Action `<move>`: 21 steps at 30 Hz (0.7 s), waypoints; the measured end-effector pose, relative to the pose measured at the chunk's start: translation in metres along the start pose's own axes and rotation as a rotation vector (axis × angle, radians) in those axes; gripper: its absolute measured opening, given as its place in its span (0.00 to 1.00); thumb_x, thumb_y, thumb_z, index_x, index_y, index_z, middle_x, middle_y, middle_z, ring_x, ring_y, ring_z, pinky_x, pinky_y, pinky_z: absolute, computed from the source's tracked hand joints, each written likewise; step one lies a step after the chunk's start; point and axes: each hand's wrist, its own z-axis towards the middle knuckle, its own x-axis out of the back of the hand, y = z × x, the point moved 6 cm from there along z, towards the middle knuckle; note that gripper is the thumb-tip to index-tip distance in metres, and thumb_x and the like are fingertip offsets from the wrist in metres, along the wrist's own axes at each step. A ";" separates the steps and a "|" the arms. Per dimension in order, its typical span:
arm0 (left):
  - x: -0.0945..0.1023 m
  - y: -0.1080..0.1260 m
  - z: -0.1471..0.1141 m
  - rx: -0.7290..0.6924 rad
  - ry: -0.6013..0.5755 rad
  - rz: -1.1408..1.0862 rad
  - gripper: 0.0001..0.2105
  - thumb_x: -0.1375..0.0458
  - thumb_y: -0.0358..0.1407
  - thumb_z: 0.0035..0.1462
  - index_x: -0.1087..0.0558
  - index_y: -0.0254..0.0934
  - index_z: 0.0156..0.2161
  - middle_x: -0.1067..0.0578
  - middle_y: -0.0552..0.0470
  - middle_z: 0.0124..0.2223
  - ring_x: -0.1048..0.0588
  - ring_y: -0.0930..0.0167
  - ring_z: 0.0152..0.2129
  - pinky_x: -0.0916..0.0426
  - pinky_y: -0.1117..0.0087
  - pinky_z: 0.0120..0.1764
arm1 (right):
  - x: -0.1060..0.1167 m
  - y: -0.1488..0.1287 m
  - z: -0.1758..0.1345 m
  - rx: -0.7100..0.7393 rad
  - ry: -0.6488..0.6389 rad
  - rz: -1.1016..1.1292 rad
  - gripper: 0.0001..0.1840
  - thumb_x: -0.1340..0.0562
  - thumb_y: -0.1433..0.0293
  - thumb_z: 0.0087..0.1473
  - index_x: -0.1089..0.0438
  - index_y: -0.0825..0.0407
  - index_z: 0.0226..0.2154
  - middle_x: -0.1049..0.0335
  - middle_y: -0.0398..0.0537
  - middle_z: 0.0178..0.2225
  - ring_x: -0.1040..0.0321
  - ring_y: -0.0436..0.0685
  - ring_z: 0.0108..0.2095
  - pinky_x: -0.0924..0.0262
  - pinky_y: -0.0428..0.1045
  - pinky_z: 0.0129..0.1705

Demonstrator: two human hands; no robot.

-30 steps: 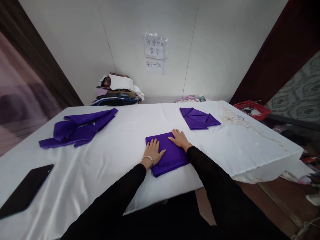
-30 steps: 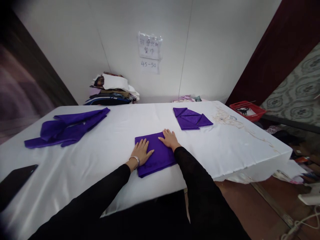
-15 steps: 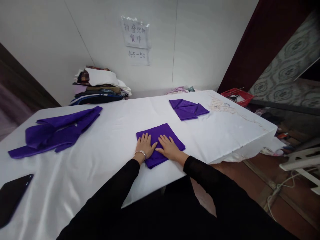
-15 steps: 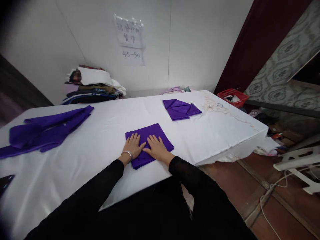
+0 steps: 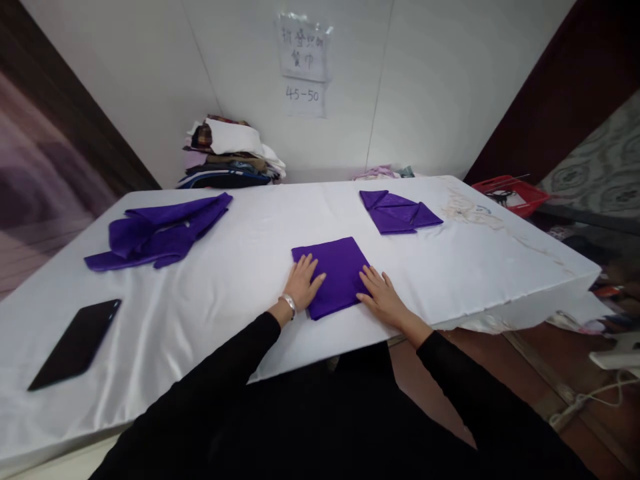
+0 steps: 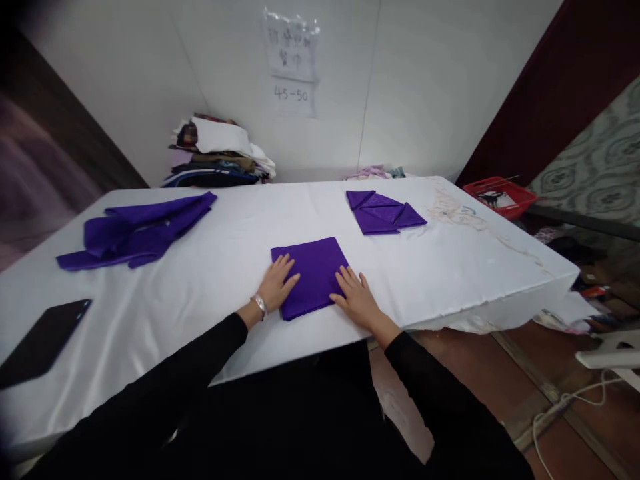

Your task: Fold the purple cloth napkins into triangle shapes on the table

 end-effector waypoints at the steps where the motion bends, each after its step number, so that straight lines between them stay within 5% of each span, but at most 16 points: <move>1: 0.000 0.007 -0.013 -0.047 -0.011 0.005 0.27 0.57 0.47 0.60 0.44 0.33 0.60 0.47 0.44 0.64 0.54 0.63 0.62 0.54 0.57 0.60 | -0.003 -0.010 -0.002 0.063 -0.017 -0.014 0.33 0.54 0.54 0.59 0.55 0.51 0.62 0.60 0.51 0.64 0.68 0.58 0.64 0.69 0.60 0.61; 7: -0.007 0.038 -0.072 -0.143 -0.060 0.017 0.24 0.48 0.41 0.55 0.39 0.36 0.56 0.42 0.43 0.62 0.46 0.61 0.59 0.49 0.55 0.58 | -0.022 -0.035 -0.003 0.208 -0.108 -0.096 0.35 0.54 0.51 0.58 0.54 0.52 0.62 0.58 0.54 0.64 0.65 0.61 0.64 0.67 0.62 0.61; 12: 0.000 0.039 -0.079 -0.101 0.055 -0.016 0.14 0.48 0.29 0.52 0.30 0.37 0.45 0.32 0.45 0.54 0.38 0.62 0.53 0.42 0.58 0.53 | -0.027 -0.032 -0.003 0.221 -0.113 -0.133 0.36 0.55 0.49 0.58 0.54 0.52 0.62 0.60 0.53 0.64 0.64 0.62 0.64 0.66 0.63 0.60; 21: 0.010 0.047 -0.079 -0.063 0.121 -0.066 0.07 0.47 0.28 0.50 0.32 0.39 0.35 0.30 0.47 0.45 0.35 0.64 0.45 0.40 0.59 0.46 | -0.027 -0.032 -0.004 0.233 -0.096 -0.168 0.32 0.52 0.51 0.57 0.53 0.44 0.62 0.61 0.50 0.64 0.64 0.63 0.63 0.63 0.64 0.59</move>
